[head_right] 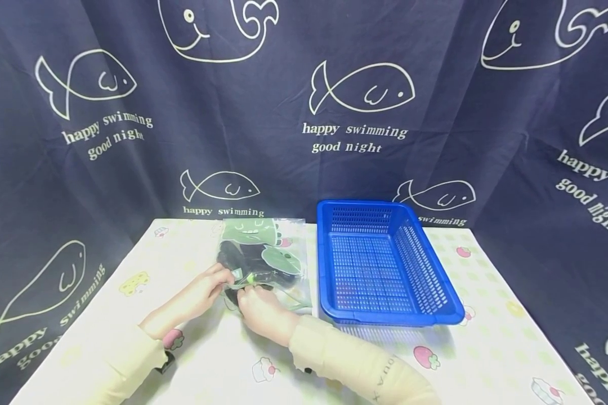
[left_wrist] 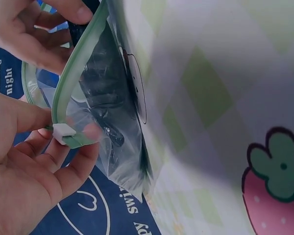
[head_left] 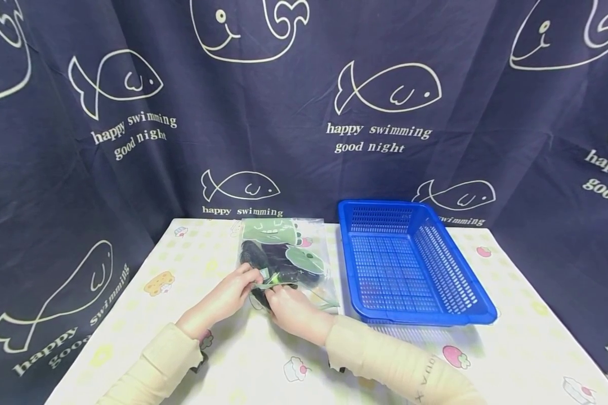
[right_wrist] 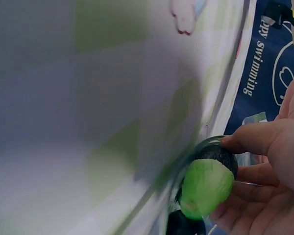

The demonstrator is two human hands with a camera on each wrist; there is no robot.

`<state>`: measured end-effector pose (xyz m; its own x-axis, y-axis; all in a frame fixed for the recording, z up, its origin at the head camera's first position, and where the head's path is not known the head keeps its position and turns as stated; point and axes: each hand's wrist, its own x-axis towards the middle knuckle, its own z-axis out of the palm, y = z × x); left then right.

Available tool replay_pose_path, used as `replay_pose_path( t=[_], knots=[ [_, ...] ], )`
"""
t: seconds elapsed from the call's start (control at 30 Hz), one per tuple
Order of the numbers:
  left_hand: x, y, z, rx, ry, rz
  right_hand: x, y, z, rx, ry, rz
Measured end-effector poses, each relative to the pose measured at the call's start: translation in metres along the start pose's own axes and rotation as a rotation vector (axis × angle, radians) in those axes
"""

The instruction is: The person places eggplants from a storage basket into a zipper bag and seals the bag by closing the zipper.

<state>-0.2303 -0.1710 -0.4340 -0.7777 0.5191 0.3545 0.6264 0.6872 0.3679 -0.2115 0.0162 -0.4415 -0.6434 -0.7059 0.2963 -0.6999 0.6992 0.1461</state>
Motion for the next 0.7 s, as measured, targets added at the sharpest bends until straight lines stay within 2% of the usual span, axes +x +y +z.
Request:
replay_pose_path(
  t=[0.27, 0.5, 0.7],
  knots=[
    [0.000, 0.001, -0.002, -0.011, -0.004, -0.018, -0.018, 0.007, -0.002, 0.044, 0.001, 0.028],
    [-0.001, 0.002, -0.004, -0.013, -0.014, -0.014, -0.038, 0.018, -0.008, 0.082, 0.005, -0.020],
    [-0.001, 0.002, -0.003, -0.006, -0.011, -0.016, -0.050, 0.025, -0.010, 0.073, 0.019, -0.071]
  ],
)
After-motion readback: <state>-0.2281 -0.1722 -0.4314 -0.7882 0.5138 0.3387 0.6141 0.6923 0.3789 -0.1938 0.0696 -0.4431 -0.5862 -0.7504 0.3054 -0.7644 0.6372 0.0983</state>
